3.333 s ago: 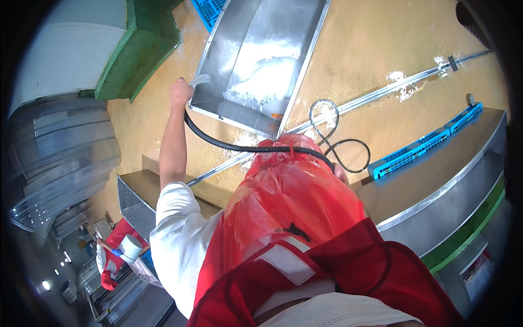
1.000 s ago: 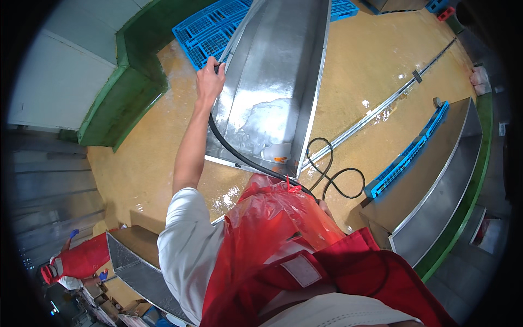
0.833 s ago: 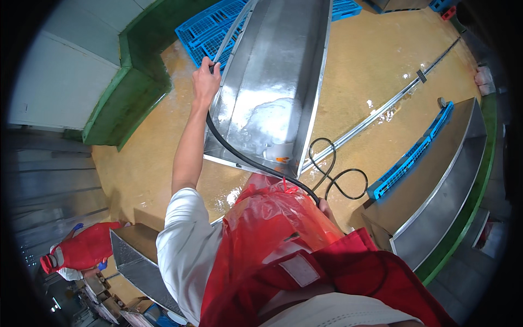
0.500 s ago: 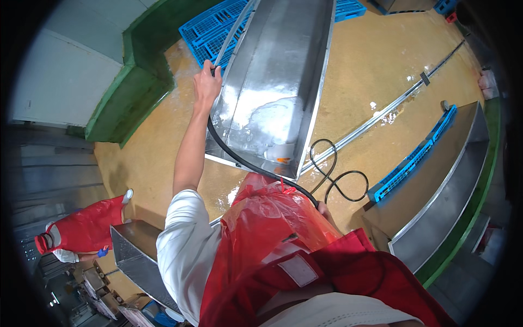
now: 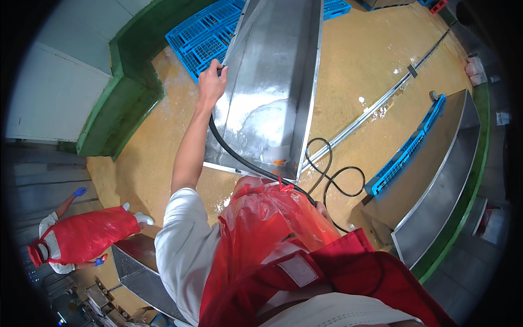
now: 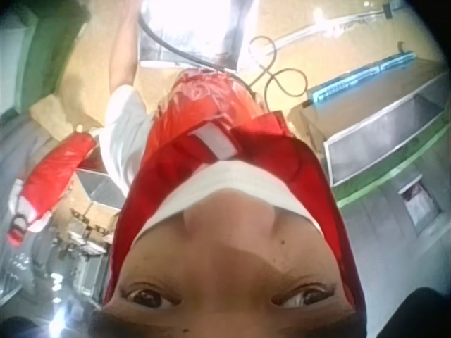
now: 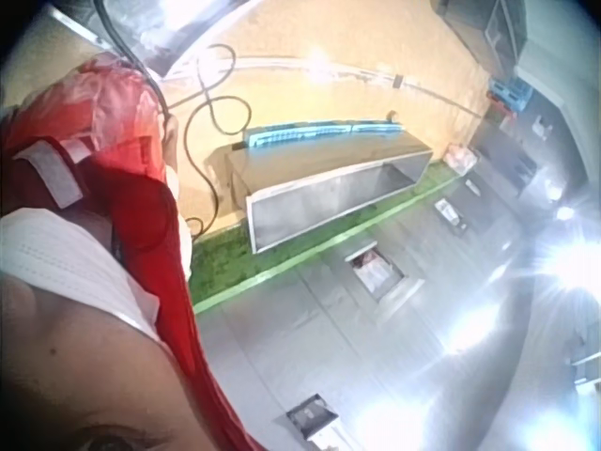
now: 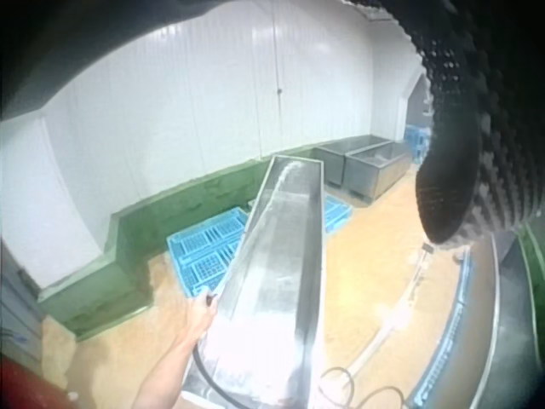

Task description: The person uses a high-pressure hose to rinse a large stainless steel trough and the surrounding floor area. They then wipe the interior of the trough with a white cloth while continuing to spray water.

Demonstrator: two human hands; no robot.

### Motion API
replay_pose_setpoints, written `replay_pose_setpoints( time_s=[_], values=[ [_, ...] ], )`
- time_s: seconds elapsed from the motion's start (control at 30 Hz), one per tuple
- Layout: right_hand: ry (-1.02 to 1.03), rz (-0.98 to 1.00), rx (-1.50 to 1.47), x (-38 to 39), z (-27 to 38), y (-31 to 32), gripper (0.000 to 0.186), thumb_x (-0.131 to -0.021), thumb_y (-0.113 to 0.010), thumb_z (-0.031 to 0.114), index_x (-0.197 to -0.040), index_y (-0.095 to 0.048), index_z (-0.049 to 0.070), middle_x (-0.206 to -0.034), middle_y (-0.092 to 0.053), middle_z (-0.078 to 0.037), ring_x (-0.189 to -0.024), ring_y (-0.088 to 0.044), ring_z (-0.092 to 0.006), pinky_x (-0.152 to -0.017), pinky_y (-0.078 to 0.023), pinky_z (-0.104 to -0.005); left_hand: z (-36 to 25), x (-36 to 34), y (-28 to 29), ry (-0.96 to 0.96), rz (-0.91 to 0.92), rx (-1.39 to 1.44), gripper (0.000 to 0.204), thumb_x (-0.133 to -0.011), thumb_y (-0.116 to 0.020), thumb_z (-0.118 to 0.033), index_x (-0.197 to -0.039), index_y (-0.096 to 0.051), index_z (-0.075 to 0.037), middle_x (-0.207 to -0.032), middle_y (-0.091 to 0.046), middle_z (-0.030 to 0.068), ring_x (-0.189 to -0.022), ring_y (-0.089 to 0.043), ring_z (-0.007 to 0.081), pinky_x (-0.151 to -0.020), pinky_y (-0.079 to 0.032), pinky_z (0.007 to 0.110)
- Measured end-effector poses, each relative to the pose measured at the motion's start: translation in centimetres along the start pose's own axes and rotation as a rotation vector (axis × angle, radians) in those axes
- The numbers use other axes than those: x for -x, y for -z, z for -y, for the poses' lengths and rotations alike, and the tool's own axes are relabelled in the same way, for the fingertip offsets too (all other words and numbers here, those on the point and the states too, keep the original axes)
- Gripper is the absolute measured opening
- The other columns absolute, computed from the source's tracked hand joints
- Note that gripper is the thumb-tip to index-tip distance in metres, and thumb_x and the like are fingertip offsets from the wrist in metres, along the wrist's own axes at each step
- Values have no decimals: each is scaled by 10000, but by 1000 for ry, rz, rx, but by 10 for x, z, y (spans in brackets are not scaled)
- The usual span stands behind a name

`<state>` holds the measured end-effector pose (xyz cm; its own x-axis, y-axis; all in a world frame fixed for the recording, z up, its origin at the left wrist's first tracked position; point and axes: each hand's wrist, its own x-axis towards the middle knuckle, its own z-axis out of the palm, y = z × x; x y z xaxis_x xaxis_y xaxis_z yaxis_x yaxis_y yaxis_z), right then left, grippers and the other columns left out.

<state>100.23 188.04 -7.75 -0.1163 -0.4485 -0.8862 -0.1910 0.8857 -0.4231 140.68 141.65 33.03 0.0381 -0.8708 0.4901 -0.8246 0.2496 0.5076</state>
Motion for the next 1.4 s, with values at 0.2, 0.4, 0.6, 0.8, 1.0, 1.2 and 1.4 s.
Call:
replay_pose_setpoints(
  time_s=[0.2, 0.4, 0.6, 0.8, 1.0, 1.2, 1.4],
  values=[
    [-21, -16, 81, 2, -4, -27, 326, -885, -357, 203, -692, -570, 50, -568, -515, -52, -494, -456, -168, -497, -359, -338, 32, 17, -2, -61, 333, -7, 172, -839, -649, -174, -897, -548, -46, -754, -642, 226, -755, -623, 432, -671, -492, 503],
    [-49, -74, 115, 34, 27, -51, 328, -885, -362, 204, -703, -586, 47, -572, -521, -52, -499, -465, -171, -501, -363, -338, 78, 53, -7, -87, 602, -24, 160, -855, -616, -175, -946, -539, -68, -806, -649, 221, -783, -623, 432, -695, -493, 522],
    [5, -139, 175, 64, 58, -79, 314, -891, -373, 199, -825, -634, 35, -593, -530, -53, -523, -483, -173, -515, -374, -337, 126, 105, -14, -166, 900, -40, 145, -847, -580, -174, -957, -560, -82, -815, -652, 202, -814, -632, 416, -730, -496, 516],
    [-19, -63, 185, 79, 61, -110, 422, -917, -384, 210, -1275, -558, 71, -686, -562, -70, -634, -519, -167, -585, -402, -333, 138, 148, 2, -247, 1253, -28, 188, -821, -630, -186, -953, -561, -71, -854, -646, 203, -882, -615, 409, -760, -483, 489],
    [-18, -167, 8, 123, 90, -134, 607, -932, -380, 518, -533, -502, 77, -490, -447, -28, -498, -429, -165, -556, -352, -331, 165, 163, -24, -206, 1169, 64, 221, -842, -625, -216, -1004, -545, -89, -897, -639, 212, -904, -613, 405, -791, -481, 491],
    [39, -153, 115, 162, 124, -115, 686, -868, -391, 669, -557, -520, 71, -517, -457, -27, -519, -418, -163, -538, -332, -330, 113, 119, -61, 91, 1052, 106, 320, -842, -658, -236, -1114, -522, -136, -936, -645, 211, -960, -613, 402, -819, -485, 485],
    [162, -110, 270, 200, 201, -93, 664, -853, -471, 637, -660, -565, 9, -591, -481, -44, -579, -436, -173, -571, -365, -354, 24, 96, -125, 334, 943, 234, 468, -786, -714, -261, -1175, -494, -123, -1005, -644, 188, -1014, -619, 339, -852, -491, 441]
  ],
)
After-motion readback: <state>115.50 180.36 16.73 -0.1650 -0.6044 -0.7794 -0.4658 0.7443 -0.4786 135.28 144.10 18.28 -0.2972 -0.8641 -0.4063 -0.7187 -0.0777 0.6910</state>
